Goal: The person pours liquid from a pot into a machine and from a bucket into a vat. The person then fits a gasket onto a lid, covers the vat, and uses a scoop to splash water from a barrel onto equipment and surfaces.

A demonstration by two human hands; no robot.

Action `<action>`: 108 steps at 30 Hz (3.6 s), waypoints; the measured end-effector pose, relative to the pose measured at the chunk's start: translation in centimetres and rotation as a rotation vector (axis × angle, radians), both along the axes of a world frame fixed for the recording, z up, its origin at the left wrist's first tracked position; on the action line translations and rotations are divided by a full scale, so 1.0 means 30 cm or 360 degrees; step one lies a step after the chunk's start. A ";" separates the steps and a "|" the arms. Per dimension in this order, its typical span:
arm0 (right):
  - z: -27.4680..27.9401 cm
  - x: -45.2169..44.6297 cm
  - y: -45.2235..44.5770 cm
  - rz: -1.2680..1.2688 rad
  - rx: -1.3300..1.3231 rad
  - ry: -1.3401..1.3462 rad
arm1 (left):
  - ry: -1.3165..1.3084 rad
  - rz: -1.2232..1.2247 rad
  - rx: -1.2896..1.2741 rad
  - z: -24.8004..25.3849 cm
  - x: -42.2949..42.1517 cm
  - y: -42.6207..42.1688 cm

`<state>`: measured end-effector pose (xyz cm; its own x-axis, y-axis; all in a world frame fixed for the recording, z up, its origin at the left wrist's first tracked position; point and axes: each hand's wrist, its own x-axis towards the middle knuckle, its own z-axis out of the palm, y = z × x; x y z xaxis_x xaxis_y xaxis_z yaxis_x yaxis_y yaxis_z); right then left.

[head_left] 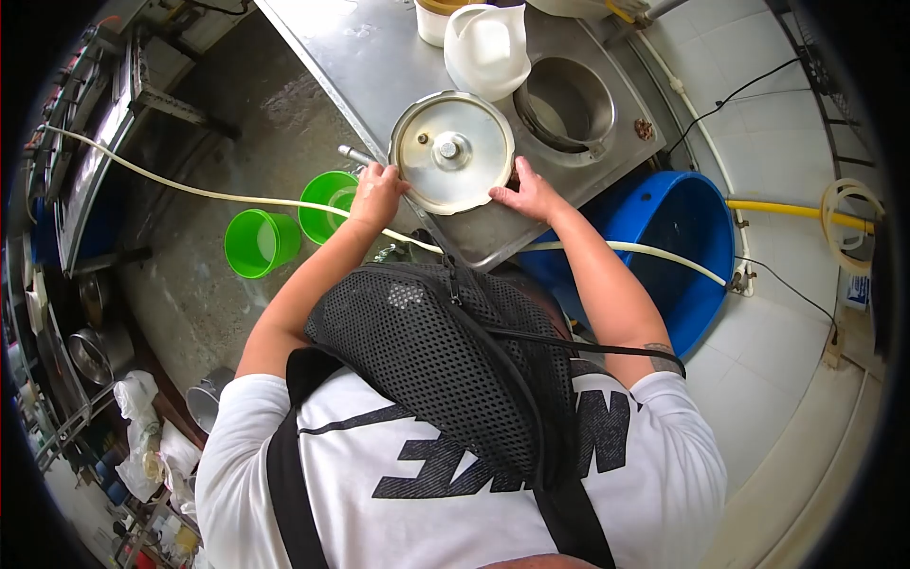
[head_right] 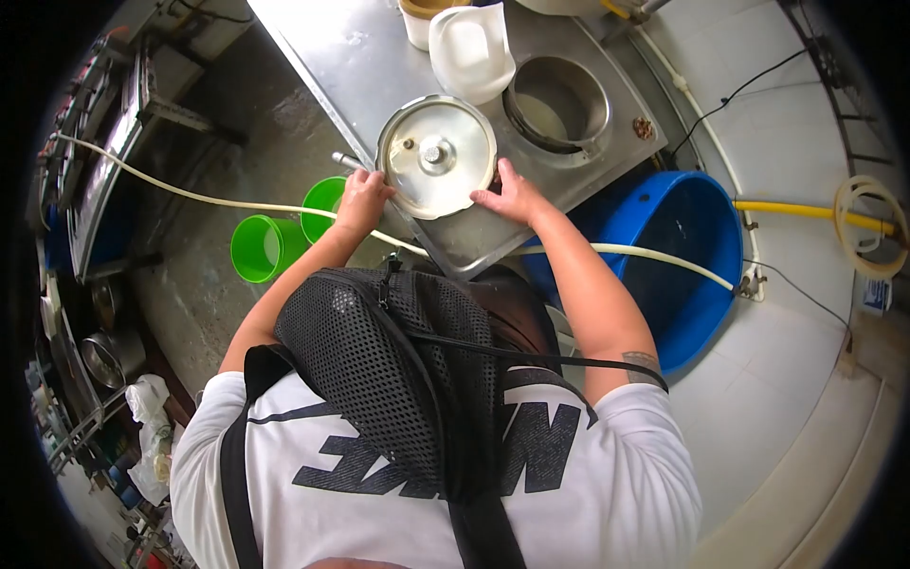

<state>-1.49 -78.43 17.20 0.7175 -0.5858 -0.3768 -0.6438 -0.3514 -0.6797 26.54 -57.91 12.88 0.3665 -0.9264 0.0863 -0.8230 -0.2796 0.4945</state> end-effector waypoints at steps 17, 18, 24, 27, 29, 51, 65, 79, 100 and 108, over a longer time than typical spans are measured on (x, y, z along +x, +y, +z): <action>0.154 -0.002 0.183 -0.0175 0.0975 -0.0120 | 0.0264 0.0049 0.0035 -0.019 0.042 -0.080; 0.140 -0.010 0.183 -0.0150 0.1040 -0.0031 | 0.0257 0.0011 0.0039 -0.015 0.042 -0.089; 0.106 -0.001 0.268 -0.0228 0.0994 -0.0202 | 0.0206 -0.0076 0.0201 -0.016 0.058 -0.116; 0.110 0.017 0.298 -0.0220 0.0817 -0.0154 | 0.0051 -0.0046 0.0043 -0.043 0.031 -0.100; 0.156 0.027 0.310 -0.0180 0.0783 -0.0306 | 0.0200 0.0107 0.0001 -0.049 -0.008 -0.085; 0.601 0.014 0.297 0.0160 0.0350 -0.0659 | 0.2656 0.0271 -0.0930 0.561 0.099 -0.150; 0.623 -0.017 0.343 0.0237 0.0472 -0.0754 | 0.2575 0.0310 -0.0822 0.585 0.105 -0.096; 0.654 -0.043 0.368 0.0009 0.0996 -0.0703 | 0.0562 0.0671 -0.0340 0.639 0.100 -0.113; 0.671 -0.133 0.369 -0.0176 0.1385 -0.1030 | 0.2625 0.0484 -0.0487 0.621 0.042 -0.250; 0.755 -0.299 0.321 -0.0459 0.0385 -0.0815 | 0.2141 0.0360 -0.0198 0.610 -0.005 -0.186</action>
